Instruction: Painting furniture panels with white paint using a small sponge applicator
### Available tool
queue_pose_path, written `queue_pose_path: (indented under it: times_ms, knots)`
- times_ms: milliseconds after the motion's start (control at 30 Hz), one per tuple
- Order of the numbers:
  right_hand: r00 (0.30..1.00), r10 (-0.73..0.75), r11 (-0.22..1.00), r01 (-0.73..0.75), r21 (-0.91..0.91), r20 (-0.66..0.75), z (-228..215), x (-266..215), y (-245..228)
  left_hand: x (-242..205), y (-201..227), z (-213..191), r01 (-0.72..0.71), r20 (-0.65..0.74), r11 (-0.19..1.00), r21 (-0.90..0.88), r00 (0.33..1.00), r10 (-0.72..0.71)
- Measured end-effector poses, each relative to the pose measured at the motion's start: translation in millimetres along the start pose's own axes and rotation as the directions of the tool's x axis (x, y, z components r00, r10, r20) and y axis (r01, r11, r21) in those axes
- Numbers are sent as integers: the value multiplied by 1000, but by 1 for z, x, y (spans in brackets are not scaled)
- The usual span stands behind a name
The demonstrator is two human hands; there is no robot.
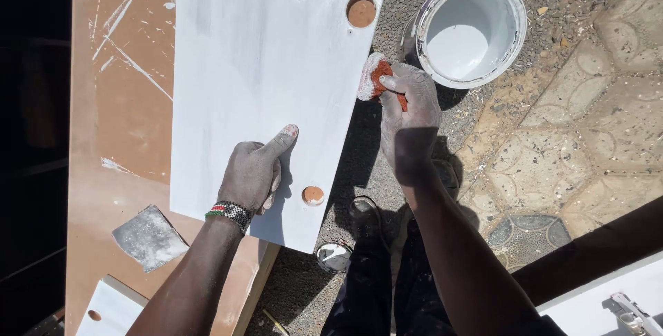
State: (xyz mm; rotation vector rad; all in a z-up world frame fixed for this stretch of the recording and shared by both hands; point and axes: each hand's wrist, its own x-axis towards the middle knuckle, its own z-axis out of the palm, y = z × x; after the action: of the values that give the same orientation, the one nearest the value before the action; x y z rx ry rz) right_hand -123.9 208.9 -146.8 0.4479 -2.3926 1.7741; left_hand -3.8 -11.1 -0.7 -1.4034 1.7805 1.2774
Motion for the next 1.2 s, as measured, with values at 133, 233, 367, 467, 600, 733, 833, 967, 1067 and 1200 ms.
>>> queue_pose_path:
  times_ms: [133, 233, 367, 467, 600, 733, 833, 967, 1067, 1200]
  knots:
    - [998, -47, 997, 49, -57, 35, 0, 82, 24, -1, 12, -2, 82, 17, 996, 21, 996, -83]
    - [979, -183, 978, 191, -81, 90, -4, 156, 26, 1, 20, -3, 127, 24, 991, 44, 991, -128]
    - [970, -113, 956, 166, -244, 216, -31, 248, 63, -3, 27, -8, 108, 32, 990, 87, 993, -111]
    - [942, 67, 947, 44, -319, 329, -35, 271, 47, 5, 20, -7, 101, 30, 987, 126, 994, -105]
    - [853, -58, 916, 252, -313, 518, -25, 173, -31, -14, 35, -11, 201, 24, 978, 60, 979, -203]
    - [796, -195, 853, 426, -301, 573, -19, 26, -78, -16, 35, -11, 161, 8, 983, 90, 987, -162]
    - [792, -144, 910, 342, -235, 594, -21, -74, -130, -18, 34, -10, 154, 3, 983, 100, 988, -155]
    - [698, -67, 974, 201, -105, 712, -37, -167, -183, -19, 29, -7, 124, -4, 988, 96, 992, -124]
    - [574, 107, 926, -354, 128, 812, -63, -196, -149, -20, 31, -3, 118, -24, 990, 73, 993, -116]
    - [662, 665, 551, -747, 373, 344, -55, -152, -59, -4, 5, -1, -5, -8, 998, 63, 1000, 6]
